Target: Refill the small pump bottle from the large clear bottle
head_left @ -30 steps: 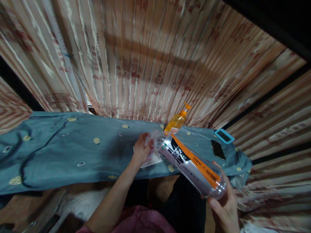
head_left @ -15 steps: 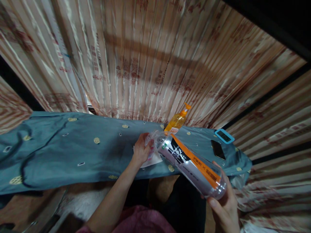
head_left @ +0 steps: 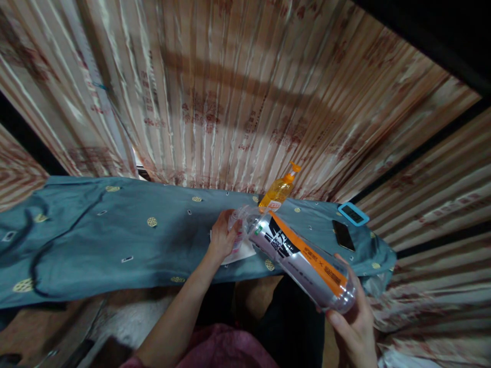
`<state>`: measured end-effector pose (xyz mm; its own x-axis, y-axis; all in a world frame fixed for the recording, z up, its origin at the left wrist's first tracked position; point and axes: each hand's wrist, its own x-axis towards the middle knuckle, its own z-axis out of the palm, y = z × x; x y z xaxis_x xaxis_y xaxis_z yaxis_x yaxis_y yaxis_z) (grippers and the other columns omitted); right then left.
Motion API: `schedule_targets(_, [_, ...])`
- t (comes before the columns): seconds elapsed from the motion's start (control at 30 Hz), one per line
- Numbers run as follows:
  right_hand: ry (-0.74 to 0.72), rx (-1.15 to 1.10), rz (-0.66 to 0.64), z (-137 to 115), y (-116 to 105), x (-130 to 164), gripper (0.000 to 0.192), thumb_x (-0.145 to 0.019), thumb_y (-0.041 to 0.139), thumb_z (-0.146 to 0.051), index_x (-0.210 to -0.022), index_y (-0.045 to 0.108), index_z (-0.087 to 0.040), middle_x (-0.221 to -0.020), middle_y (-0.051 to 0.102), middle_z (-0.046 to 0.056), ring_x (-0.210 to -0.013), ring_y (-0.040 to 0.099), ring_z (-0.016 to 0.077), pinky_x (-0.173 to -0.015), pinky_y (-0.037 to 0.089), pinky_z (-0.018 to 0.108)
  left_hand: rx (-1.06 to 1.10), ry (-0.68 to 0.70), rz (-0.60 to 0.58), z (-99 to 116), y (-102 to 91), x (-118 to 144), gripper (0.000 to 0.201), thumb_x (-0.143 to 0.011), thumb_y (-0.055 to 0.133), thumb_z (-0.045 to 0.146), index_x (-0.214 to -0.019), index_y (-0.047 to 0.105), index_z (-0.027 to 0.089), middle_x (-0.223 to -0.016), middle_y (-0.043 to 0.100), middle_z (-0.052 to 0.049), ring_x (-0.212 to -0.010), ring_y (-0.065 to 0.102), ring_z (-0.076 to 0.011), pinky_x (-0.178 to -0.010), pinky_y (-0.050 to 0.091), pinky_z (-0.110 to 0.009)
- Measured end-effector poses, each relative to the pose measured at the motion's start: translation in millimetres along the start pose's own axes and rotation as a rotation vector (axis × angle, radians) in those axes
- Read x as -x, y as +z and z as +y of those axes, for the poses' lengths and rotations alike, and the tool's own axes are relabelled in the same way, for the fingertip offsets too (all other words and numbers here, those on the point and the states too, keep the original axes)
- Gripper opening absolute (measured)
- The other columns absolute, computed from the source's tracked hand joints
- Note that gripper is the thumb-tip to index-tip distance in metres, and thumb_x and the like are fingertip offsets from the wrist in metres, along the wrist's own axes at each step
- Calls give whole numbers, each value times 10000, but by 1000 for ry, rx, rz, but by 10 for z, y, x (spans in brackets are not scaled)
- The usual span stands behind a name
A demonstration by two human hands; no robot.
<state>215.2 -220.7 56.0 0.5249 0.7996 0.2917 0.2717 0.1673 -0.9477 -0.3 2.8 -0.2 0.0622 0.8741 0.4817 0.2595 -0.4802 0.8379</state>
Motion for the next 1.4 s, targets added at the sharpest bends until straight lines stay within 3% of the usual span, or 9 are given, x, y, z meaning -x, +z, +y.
schedule_targets(0.27, [-35, 26, -53, 119, -117, -38, 946, -716, 863, -533, -1530, 503, -211, -1593, 509, 166, -1428, 522, 425, -1058, 528, 454, -3, -13, -14, -5, -10, -8, 425, -954, 453, 539, -1092, 661, 196, -1042, 741, -112, -1003, 714, -282, -921, 562, -437])
schedule_targets(0.5, [-22, 7, -28, 65, -58, -20, 960, -701, 865, -540, -1530, 509, -213, -1583, 516, 175, -1372, 569, 448, -1023, 550, 499, -5, 10, -14, -7, -13, 0, 402, -967, 457, 507, -1108, 655, 186, -1059, 741, -125, -1020, 719, -286, -942, 561, -444])
schedule_targets(0.87, [-46, 19, -10, 76, -69, -21, 972, -688, 878, -554, -1515, 522, -188, -1567, 541, 166, -1420, 526, 414, -1091, 477, 447, 0, 3, -27, -10, -7, -3, 425, -965, 444, 521, -1096, 666, 183, -1058, 742, -129, -1026, 722, -290, -942, 566, -451])
schedule_targets(1.1, [-41, 50, -33, 115, -92, -14, 990, -722, 848, -564, -1558, 472, -192, -1627, 464, 165, -1459, 479, 436, -1078, 511, 482, -12, -7, -22, -3, -8, 0, 434, -963, 445, 526, -1097, 670, 180, -1051, 743, -128, -1017, 724, -290, -933, 572, -452])
schedule_targets(1.4, [-54, 63, -40, 123, -108, -19, 951, -739, 840, -553, -1551, 485, -207, -1617, 483, 156, -1465, 474, 437, -1092, 505, 496, -7, 7, -34, 26, -38, -4, 425, -971, 442, 526, -1095, 667, 188, -1055, 741, -124, -1024, 723, -285, -938, 569, -438])
